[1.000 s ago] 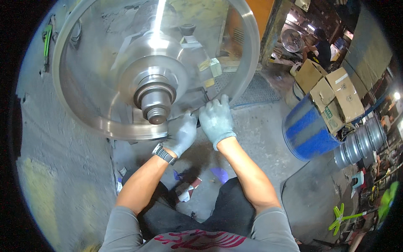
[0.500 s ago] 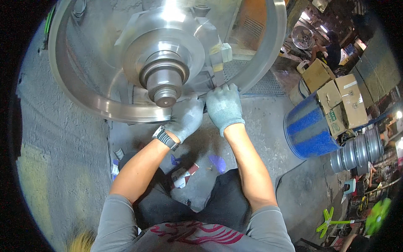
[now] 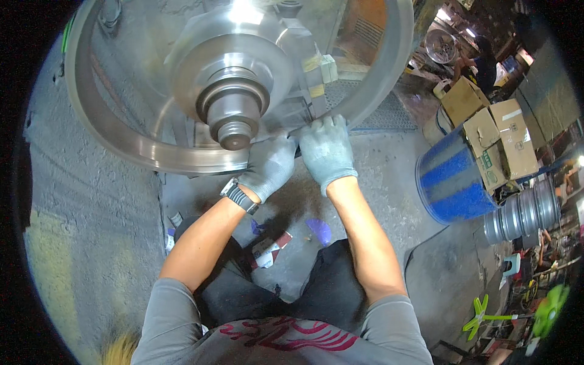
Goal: The person sits on the floor and uses a sanding block to smooth the surface of a spinning metal wheel rim. They rotate the rim by hand and apply the sanding block to different sections of the rim's face and edges.
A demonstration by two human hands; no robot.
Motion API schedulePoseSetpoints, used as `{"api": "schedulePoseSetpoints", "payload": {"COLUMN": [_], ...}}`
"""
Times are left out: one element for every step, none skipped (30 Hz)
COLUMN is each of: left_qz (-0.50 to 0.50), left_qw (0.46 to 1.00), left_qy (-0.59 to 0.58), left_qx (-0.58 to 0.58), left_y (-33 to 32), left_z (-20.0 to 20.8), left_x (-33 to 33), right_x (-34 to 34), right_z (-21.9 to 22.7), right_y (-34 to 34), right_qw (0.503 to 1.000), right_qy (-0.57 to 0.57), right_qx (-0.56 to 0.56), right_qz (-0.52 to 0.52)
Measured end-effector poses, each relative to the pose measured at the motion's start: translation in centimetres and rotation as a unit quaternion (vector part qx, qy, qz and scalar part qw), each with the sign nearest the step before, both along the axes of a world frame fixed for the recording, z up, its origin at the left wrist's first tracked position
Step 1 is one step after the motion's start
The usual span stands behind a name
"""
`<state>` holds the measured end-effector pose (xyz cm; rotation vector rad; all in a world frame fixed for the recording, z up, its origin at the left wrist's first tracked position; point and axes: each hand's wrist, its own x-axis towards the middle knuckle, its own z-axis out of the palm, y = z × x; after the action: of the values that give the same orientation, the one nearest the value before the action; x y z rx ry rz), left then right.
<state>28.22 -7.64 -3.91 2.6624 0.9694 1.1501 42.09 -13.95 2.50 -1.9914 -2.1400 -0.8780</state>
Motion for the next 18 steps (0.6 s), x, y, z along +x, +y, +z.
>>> {"api": "schedulePoseSetpoints", "payload": {"left_qz": [-0.007,-0.005,-0.006,-0.006,-0.014,-0.020,-0.026,-0.026,-0.025,-0.025,-0.019,-0.014,-0.008,-0.011,-0.013,-0.015,-0.012,-0.010], "left_qw": [0.999,0.999,0.998,0.996,0.998,0.999,0.999,0.999,0.999,0.998,0.999,0.999,0.999,0.999,1.000,1.000,1.000,1.000], "left_qy": [-0.030,-0.014,0.002,0.018,0.004,-0.009,-0.022,-0.013,-0.004,0.004,0.005,0.005,0.005,0.010,0.015,0.020,0.018,0.017], "left_qx": [0.007,0.034,0.061,0.088,0.063,0.038,0.013,0.028,0.043,0.058,0.051,0.043,0.036,0.028,0.021,0.014,0.017,0.020], "left_y": [0.08,0.13,0.07,0.01,-0.03,0.01,0.00,0.07,0.20,0.27,0.20,0.03,-0.09,-0.07,0.05,0.13,0.11,-0.02], "left_z": [-0.12,-0.25,-0.06,0.13,0.31,0.32,0.36,0.37,0.32,0.24,0.11,0.18,0.29,0.35,0.38,0.40,0.39,0.46], "left_x": [0.00,-0.06,-0.02,0.01,-0.03,-0.22,-0.33,-0.28,-0.22,-0.20,-0.26,-0.28,-0.30,-0.29,-0.27,-0.26,-0.25,-0.29], "right_x": [-0.01,0.01,0.19,0.31,0.40,0.36,0.30,0.19,0.08,0.07,0.10,0.17,0.16,0.08,0.03,0.06,0.11,0.18], "right_z": [-0.03,-0.05,-0.04,-0.08,-0.16,-0.22,-0.20,-0.10,-0.08,-0.18,-0.32,-0.41,-0.43,-0.40,-0.35,-0.38,-0.46,-0.60], "right_y": [-0.01,0.02,-0.03,-0.07,-0.10,-0.07,-0.10,-0.18,-0.25,-0.26,-0.24,-0.24,-0.29,-0.36,-0.41,-0.46,-0.50,-0.55], "right_qw": [1.000,1.000,1.000,1.000,1.000,1.000,1.000,1.000,1.000,1.000,1.000,1.000,1.000,1.000,1.000,1.000,1.000,1.000], "right_qy": [-0.003,-0.005,-0.009,-0.012,-0.015,-0.017,-0.014,-0.012,-0.011,-0.010,-0.009,-0.008,-0.010,-0.012,-0.015,-0.011,-0.008,-0.004], "right_qx": [0.001,0.002,0.003,0.002,0.001,0.001,0.001,0.001,0.001,0.001,0.001,0.002,0.003,0.005,0.007,0.007,0.007,0.006], "right_qz": [-0.001,-0.001,-0.004,-0.003,-0.001,0.002,0.002,0.003,0.003,0.004,0.005,0.006,0.007,0.008,0.010,0.010,0.011,0.011]}}
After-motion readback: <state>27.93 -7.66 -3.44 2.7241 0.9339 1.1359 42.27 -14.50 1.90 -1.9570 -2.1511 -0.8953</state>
